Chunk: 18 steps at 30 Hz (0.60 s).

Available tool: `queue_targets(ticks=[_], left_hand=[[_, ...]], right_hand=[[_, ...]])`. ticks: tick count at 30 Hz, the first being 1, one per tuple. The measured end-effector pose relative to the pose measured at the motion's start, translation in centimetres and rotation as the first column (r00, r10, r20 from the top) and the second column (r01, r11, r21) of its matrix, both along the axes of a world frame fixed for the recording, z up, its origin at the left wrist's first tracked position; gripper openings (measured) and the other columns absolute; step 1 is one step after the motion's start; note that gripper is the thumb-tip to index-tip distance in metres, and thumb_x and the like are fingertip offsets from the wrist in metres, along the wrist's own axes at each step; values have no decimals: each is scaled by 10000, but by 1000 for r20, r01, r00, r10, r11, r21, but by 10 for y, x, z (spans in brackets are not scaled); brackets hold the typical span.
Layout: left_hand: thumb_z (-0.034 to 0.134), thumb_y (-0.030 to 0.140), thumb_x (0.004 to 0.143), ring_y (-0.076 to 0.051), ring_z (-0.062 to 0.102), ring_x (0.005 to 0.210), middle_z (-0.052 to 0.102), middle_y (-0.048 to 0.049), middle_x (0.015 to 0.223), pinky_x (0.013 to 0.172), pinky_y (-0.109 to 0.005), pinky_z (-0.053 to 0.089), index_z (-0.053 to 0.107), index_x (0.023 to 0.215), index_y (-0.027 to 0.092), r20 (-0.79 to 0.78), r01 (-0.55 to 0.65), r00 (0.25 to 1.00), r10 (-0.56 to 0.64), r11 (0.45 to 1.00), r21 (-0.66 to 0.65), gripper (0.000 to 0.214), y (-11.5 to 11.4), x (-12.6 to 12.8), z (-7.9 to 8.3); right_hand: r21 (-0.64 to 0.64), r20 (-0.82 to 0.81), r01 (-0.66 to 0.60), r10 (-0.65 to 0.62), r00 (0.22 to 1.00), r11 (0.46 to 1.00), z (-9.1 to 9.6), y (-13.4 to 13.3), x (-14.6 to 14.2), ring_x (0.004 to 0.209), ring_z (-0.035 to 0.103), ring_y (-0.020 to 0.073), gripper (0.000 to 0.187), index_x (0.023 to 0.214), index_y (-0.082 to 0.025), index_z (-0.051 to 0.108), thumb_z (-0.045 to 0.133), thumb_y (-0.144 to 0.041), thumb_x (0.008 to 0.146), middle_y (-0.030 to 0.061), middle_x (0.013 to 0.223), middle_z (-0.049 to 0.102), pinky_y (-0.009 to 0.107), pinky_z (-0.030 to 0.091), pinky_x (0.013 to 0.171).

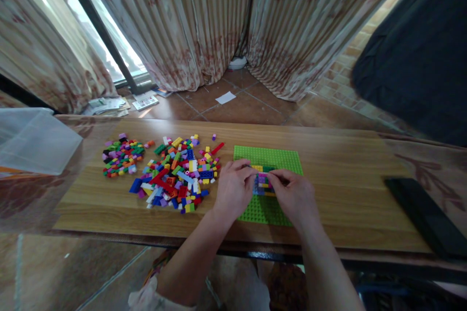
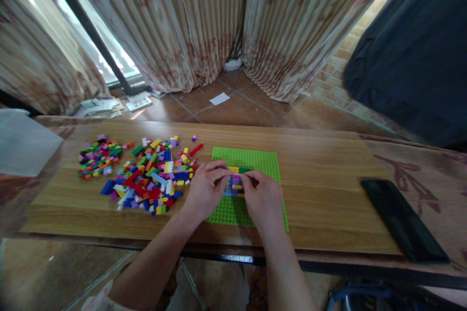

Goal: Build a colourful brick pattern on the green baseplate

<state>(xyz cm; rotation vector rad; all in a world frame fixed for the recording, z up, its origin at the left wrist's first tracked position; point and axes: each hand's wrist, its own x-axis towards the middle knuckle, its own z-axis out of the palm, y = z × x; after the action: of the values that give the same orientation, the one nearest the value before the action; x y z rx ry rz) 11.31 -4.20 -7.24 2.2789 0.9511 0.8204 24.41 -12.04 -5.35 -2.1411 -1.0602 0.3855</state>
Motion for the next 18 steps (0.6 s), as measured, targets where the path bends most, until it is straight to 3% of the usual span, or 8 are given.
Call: queue_targets(ticks=[10, 18], left_hand=[[570, 166, 891, -209, 593, 984, 719, -10, 1081, 896, -415, 454, 736, 828, 235, -71, 17, 997, -12, 997, 73, 191, -2, 0, 4], [531, 216, 926, -205, 595, 1002, 706, -3, 1123, 941, -404, 458, 722, 950, 248, -119, 12, 993, -3, 997, 75, 196, -8, -2, 4]], right_hand=[[3, -3, 8, -8, 1000, 1000, -1, 0, 0, 636, 630, 206, 317, 728, -210, 747, 547, -450, 787, 53, 700, 736, 308, 408, 622], [-17, -19, 39, -40, 999, 999, -4, 1, 4, 662, 658, 234, 345, 750, -208, 757, 564, -494, 742, 69, 711, 739, 327, 438, 629]])
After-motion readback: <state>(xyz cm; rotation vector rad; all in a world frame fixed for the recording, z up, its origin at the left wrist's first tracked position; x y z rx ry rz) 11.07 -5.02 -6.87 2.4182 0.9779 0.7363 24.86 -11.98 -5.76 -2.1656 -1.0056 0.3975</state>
